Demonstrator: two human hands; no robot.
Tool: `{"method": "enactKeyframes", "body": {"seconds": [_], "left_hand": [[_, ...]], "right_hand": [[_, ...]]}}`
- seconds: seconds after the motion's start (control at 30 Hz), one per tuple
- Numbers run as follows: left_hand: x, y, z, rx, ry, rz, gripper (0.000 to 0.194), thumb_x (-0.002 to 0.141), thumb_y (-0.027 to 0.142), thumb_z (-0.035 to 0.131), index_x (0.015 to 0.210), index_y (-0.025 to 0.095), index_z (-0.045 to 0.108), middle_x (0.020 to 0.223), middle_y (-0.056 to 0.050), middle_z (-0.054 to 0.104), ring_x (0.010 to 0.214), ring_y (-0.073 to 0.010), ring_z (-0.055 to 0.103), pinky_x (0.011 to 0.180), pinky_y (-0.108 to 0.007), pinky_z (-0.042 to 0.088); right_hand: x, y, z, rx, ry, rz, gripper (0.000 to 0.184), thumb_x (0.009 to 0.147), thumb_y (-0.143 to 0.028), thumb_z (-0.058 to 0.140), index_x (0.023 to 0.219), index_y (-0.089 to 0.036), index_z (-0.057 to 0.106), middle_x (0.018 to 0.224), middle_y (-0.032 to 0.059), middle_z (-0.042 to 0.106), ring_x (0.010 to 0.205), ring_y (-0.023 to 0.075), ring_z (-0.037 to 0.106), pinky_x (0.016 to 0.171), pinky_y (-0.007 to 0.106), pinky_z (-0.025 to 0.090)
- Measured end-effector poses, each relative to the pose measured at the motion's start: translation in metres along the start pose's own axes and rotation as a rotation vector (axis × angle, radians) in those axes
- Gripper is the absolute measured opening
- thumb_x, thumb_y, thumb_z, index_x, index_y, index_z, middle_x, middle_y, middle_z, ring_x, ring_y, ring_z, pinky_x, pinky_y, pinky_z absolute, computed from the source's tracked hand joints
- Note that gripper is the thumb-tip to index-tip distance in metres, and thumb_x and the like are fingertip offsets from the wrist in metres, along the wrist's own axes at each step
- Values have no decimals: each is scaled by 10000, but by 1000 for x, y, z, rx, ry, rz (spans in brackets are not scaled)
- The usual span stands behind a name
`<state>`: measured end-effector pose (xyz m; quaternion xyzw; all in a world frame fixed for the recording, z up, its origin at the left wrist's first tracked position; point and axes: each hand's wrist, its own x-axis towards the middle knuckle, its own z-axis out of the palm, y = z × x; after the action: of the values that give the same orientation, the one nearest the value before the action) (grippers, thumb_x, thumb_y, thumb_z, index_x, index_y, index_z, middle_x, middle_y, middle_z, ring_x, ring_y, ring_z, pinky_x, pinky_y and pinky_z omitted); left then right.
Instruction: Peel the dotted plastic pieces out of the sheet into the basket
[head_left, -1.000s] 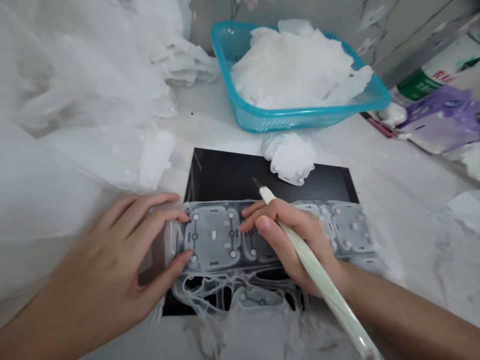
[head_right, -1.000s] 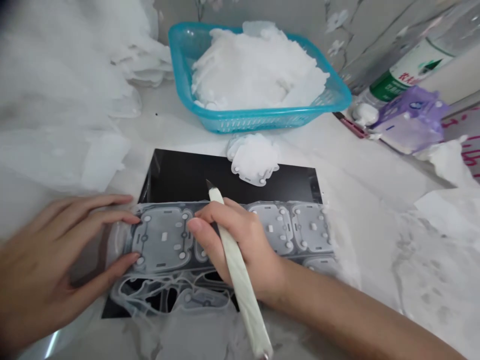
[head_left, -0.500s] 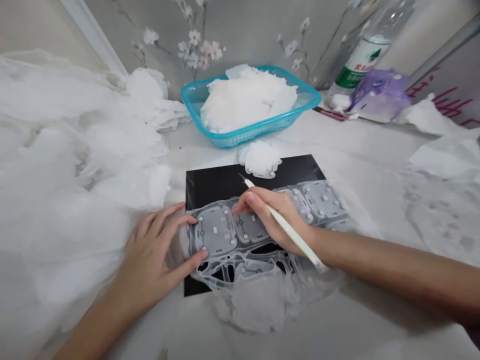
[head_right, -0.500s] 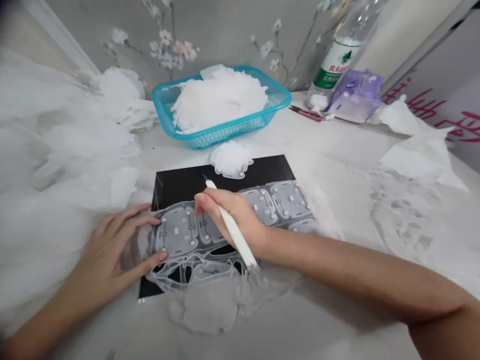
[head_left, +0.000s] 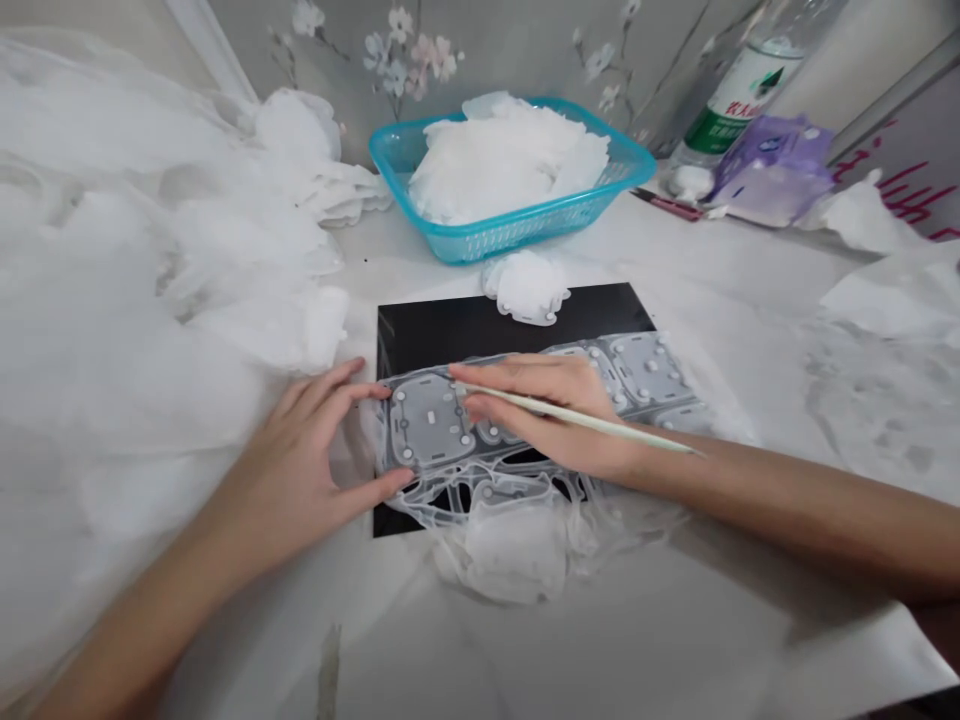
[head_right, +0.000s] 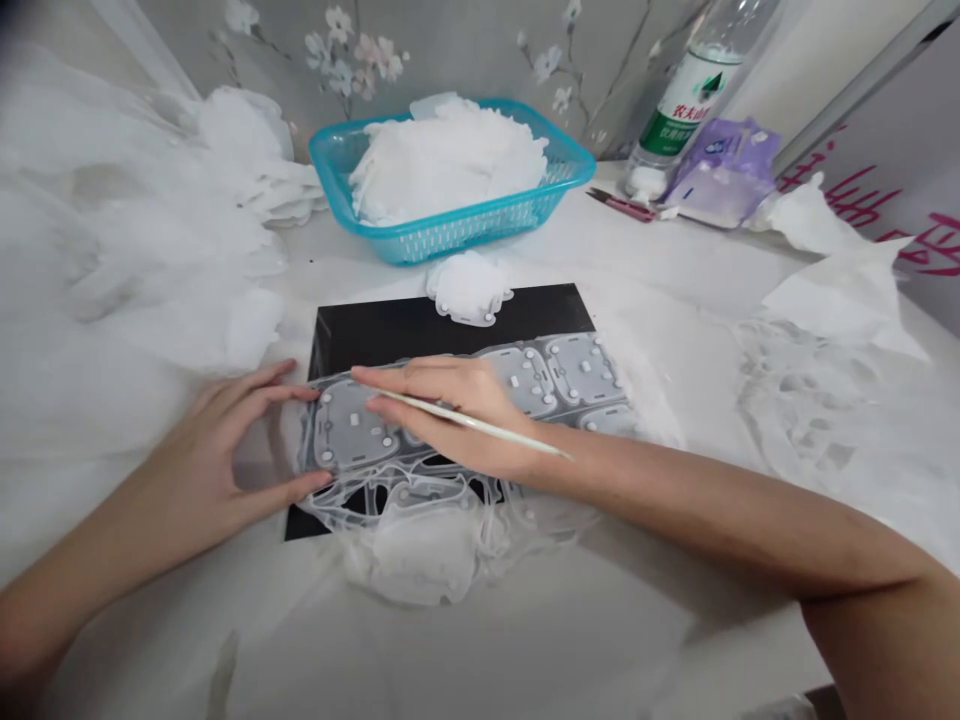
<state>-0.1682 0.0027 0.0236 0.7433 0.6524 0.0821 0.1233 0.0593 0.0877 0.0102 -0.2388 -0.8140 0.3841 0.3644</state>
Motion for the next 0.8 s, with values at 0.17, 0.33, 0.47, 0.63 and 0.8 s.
{"method": "enactKeyframes", "body": {"seconds": [0.17,0.33,0.47,0.63,0.8], "left_hand": [[-3,2,0,-39,11,-27,584,700,605,581,1175,285,473,1452,-42,317,1286,-322,352,1023,-528,348],[-4,-1,2,-72,14,-17,556,715,573,567,1193,309,463,1466,-20,306,1301,-337,338,1034,-528,344],[-5,-2,3,-108,-32,-10,515,793,521,509,1236,269,430,1477,-56,285,1330,-328,289,1028,-535,335],[-6,2,4,-92,-23,-36,520,790,506,541,1215,235,415,1471,-98,270,1339,-316,265,1033,-556,305],[-7,1,5,-74,-36,4,481,821,444,498,1242,243,381,1485,-90,245,1339,-331,265,1029,-555,313]], "right_hand": [[1,-2,-1,125,-206,-71,106,806,-150,596,855,-149,690,785,43,704,686,113,649,606,204,513],[3,-2,-2,159,-310,-68,84,804,-127,598,834,-97,670,749,63,703,650,107,638,565,189,500],[3,-2,-2,157,-335,-71,88,809,-122,592,850,-110,669,766,58,708,672,103,643,605,186,509],[2,-1,-2,155,-344,-69,90,814,-133,587,846,-116,669,780,61,711,691,113,651,619,197,518],[1,0,-2,171,-360,-95,97,814,-118,585,859,-101,670,806,68,712,721,109,656,655,189,522]]}}
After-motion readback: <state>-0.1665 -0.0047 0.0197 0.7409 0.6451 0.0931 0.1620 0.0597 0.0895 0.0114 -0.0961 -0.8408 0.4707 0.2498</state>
